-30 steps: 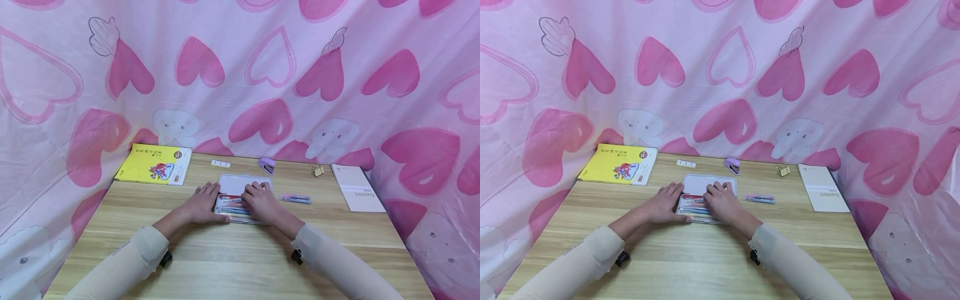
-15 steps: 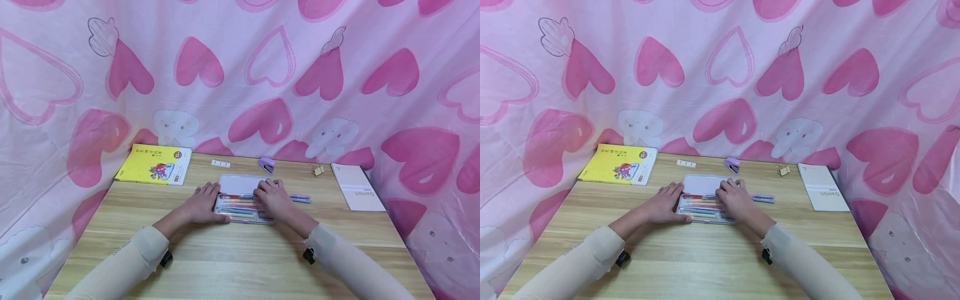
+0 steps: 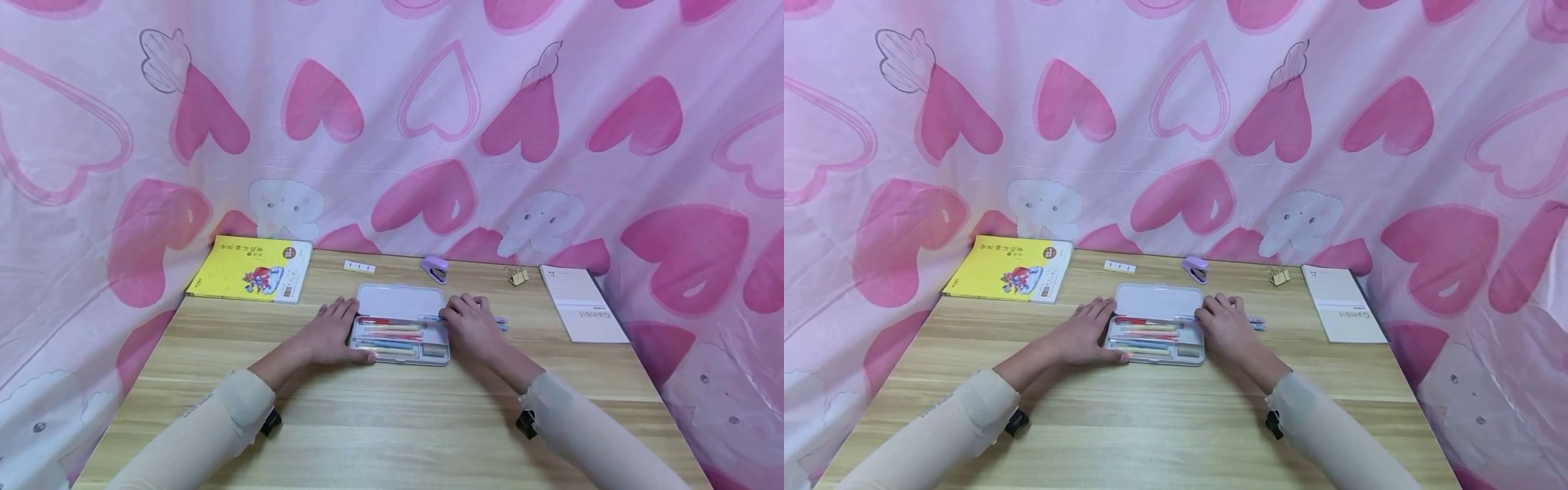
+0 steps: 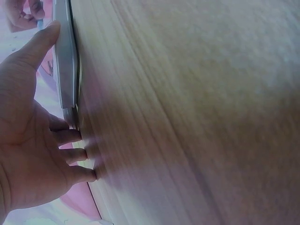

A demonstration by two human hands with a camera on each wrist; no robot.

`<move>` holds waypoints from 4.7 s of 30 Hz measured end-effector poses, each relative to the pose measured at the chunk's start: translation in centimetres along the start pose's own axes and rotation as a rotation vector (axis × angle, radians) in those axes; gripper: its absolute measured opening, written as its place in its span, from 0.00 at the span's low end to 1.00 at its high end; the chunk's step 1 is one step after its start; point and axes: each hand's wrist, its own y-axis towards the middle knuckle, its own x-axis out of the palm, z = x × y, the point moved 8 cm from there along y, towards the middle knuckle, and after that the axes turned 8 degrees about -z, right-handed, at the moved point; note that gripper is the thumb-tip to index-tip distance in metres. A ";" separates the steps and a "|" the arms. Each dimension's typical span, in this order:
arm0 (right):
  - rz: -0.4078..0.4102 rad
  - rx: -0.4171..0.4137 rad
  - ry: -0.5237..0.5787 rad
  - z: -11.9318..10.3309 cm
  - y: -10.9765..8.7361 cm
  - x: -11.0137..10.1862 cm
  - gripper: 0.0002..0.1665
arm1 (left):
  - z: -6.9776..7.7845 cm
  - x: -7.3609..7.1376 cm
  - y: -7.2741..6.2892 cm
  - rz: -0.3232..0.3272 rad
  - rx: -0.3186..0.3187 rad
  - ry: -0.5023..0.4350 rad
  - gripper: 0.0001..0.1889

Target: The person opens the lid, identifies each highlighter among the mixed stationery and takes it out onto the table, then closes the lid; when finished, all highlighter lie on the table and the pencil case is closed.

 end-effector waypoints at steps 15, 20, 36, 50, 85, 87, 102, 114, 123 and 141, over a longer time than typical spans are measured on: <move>0.025 0.100 0.009 4.5 -4.2 0.6 0.11 | 0.0 0.0 0.0 -0.005 -0.005 -0.004 0.70; 0.027 0.115 0.012 5.4 -5.2 0.7 0.10 | 0.1 -0.1 0.0 -0.005 -0.005 -0.006 0.69; -0.015 0.110 -0.039 5.6 -5.8 1.4 0.11 | 0.1 0.0 0.1 0.001 -0.003 -0.004 0.70; -0.052 0.134 -0.032 5.5 -5.7 1.5 0.12 | 0.1 0.0 0.0 0.002 -0.006 -0.008 0.70; -0.030 0.108 0.019 4.5 -4.9 0.9 0.12 | 0.1 0.1 0.1 0.000 0.001 -0.001 0.70; -0.028 0.096 0.041 3.9 -4.3 0.7 0.11 | 0.0 0.1 0.1 -0.002 -0.001 -0.002 0.70; -0.039 -0.081 0.124 -3.3 0.7 0.7 0.10 | 0.4 0.0 0.0 -0.006 -0.002 -0.005 0.69; -0.154 -0.151 0.133 -8.2 2.8 1.4 0.16 | 0.2 0.0 0.0 -0.004 0.001 0.003 0.70; -0.157 -0.185 0.060 -9.6 3.3 2.2 0.18 | 0.2 -0.3 -0.1 0.003 0.009 -0.006 0.69; -0.152 -0.139 0.098 -10.3 4.1 2.7 0.15 | 0.1 -0.2 -0.1 0.002 0.009 -0.001 0.70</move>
